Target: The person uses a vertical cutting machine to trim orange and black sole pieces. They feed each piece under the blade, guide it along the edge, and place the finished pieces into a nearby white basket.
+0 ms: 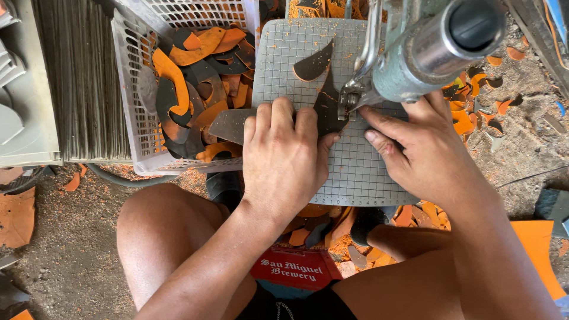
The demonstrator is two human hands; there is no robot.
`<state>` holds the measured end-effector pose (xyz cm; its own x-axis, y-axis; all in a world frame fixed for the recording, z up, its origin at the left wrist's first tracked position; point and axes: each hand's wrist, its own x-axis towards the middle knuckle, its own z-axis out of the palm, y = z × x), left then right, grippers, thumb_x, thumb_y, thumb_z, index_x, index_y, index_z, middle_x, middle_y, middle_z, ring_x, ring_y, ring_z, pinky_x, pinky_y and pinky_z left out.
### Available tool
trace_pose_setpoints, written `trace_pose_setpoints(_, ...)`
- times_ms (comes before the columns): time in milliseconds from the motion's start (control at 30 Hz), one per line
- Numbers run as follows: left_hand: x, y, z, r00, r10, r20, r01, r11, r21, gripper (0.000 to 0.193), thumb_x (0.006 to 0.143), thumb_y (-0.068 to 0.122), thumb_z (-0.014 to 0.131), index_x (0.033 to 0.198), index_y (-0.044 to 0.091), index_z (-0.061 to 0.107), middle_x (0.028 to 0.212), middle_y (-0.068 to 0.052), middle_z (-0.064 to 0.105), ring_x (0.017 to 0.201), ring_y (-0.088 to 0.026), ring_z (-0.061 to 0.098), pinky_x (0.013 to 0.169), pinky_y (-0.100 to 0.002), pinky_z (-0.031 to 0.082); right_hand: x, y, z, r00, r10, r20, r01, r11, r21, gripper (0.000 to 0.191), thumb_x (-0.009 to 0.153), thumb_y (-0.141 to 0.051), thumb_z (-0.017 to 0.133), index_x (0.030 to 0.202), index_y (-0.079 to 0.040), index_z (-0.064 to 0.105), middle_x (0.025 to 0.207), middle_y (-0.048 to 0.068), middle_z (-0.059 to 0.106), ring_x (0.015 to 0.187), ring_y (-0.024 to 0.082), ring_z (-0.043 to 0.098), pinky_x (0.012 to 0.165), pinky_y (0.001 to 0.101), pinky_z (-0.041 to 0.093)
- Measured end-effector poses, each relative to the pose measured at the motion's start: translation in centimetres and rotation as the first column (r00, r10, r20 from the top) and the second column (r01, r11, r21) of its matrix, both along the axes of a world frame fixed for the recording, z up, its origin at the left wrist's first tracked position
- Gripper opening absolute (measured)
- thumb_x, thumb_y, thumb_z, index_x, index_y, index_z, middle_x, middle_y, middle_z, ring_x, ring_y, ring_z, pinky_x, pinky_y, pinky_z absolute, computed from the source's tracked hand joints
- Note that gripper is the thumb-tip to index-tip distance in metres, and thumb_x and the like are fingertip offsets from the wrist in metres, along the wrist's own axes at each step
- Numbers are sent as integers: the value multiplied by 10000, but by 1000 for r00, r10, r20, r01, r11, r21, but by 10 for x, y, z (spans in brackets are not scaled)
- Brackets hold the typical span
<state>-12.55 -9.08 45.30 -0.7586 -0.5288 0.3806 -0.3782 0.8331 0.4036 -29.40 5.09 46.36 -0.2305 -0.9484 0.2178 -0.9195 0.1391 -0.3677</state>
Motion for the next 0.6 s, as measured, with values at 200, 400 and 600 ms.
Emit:
trace_pose_setpoints(200, -1, 10, -1, 998, 44, -34, -44, 999, 13, 332, 867, 315, 804, 918, 43, 622, 911, -137, 535, 883, -331, 559, 779, -472, 441, -1, 0, 3, 1000, -9, 19, 9, 1000, 2, 344, 920, -113, 738, 1260, -64, 744, 1472, 179, 581, 1403, 407, 444, 1169, 508, 384)
trace_pose_setpoints(400, -4, 19, -4, 994, 96, -47, -95, 995, 12, 337, 896, 332, 777, 929, 40, 611, 919, -139, 533, 881, -332, 556, 792, -477, 445, 0, -1, 6, 1000, -15, 21, 15, 1000, -4, 355, 919, -118, 745, 1269, -59, 738, 1481, 166, 577, 1405, 399, 445, 1173, 505, 384)
trace_pose_setpoints(600, -7, 25, -9, 990, 119, -78, -116, 992, 39, 334, 928, 327, 766, 933, 36, 603, 934, -152, 528, 885, -337, 547, 799, -481, 439, 2, 0, 6, 1000, -23, -4, 23, 1000, 12, 373, 922, -113, 746, 1290, -56, 733, 1490, 165, 570, 1397, 405, 444, 1175, 501, 382)
